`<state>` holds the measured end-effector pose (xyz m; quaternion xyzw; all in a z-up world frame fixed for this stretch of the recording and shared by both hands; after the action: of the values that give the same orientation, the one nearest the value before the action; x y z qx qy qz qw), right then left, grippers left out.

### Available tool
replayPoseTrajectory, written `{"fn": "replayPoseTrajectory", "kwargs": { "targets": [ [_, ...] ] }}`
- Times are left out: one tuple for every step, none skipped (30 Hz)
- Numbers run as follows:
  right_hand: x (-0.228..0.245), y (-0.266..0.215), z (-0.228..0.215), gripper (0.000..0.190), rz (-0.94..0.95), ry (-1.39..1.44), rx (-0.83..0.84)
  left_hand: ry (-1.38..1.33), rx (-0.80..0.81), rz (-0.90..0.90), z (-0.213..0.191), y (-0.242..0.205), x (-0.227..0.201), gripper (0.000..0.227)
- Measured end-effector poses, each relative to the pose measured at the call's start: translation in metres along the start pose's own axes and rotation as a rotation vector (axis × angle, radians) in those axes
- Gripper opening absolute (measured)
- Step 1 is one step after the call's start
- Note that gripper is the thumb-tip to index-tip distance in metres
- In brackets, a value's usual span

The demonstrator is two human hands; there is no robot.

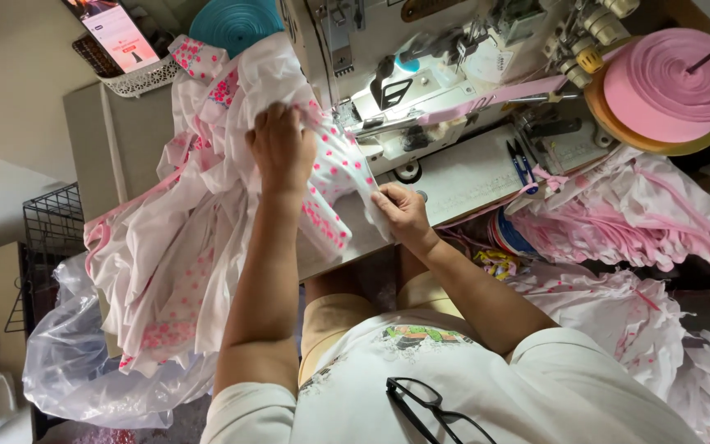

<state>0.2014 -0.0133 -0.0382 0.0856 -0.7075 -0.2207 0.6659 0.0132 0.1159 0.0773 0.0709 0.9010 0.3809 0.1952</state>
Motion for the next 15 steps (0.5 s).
{"fn": "replayPoseTrajectory", "kwargs": {
  "targets": [
    [0.0,0.004,0.001,0.014,-0.042,-0.04,0.002,0.048,0.096,-0.024,0.018,0.009,0.001,0.016],
    [0.001,0.007,0.002,0.016,-0.084,-0.079,0.004,0.096,0.193,-0.048,0.037,0.017,0.003,0.019],
    [0.001,0.01,0.003,0.016,-0.08,-0.082,0.004,0.094,0.198,-0.049,0.045,0.024,0.007,0.019],
    [0.004,0.014,0.005,0.017,-0.1,-0.109,0.026,0.061,0.356,-0.085,0.065,0.027,0.014,0.031],
    [0.007,0.021,0.008,0.018,-0.126,-0.134,0.05,0.027,0.508,-0.12,0.084,0.031,0.021,0.046],
    [0.016,0.019,0.01,0.018,-0.128,-0.135,0.051,0.026,0.506,-0.12,0.068,0.023,0.009,0.046],
    [0.019,0.018,0.011,0.011,-0.07,-0.064,0.027,0.102,0.41,-0.084,0.045,0.021,-0.004,0.054],
    [0.022,0.017,0.013,0.025,-0.011,0.007,0.004,0.177,0.312,-0.047,0.023,0.018,-0.017,0.063],
    [0.021,0.016,0.015,0.025,-0.01,0.01,0.0,0.179,0.314,-0.044,0.01,-0.001,-0.029,0.063],
    [0.025,0.016,0.016,0.031,-0.079,0.083,-0.031,0.145,0.283,-0.038,-0.005,-0.02,-0.042,0.033],
    [0.029,0.011,0.014,0.04,-0.142,0.151,-0.063,0.107,0.26,-0.033,-0.02,-0.044,-0.056,0.018],
    [0.024,0.01,0.015,0.04,-0.134,0.149,-0.067,0.106,0.269,-0.032,-0.022,-0.049,-0.053,0.018],
    [0.022,0.013,0.016,0.043,-0.145,0.144,-0.059,0.147,0.336,-0.061,-0.018,-0.051,-0.047,0.022],
    [0.02,0.017,0.017,0.045,-0.156,0.139,-0.051,0.188,0.403,-0.089,-0.015,-0.054,-0.04,0.038],
    [0.028,0.023,0.018,0.045,-0.153,0.139,-0.048,0.188,0.405,-0.093,-0.008,-0.047,-0.03,0.038]
  ]
}}
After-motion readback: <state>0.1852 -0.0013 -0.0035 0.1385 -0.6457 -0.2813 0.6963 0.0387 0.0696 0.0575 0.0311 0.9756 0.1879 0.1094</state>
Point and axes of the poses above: each hand's wrist, its own y-axis towards the middle knuckle, its own z-axis out of the palm, x = y × z, the point moved 9 cm from there along y, towards the middle knuckle, and after that the axes turned 12 degrees about -z, right-handed, at the moved point
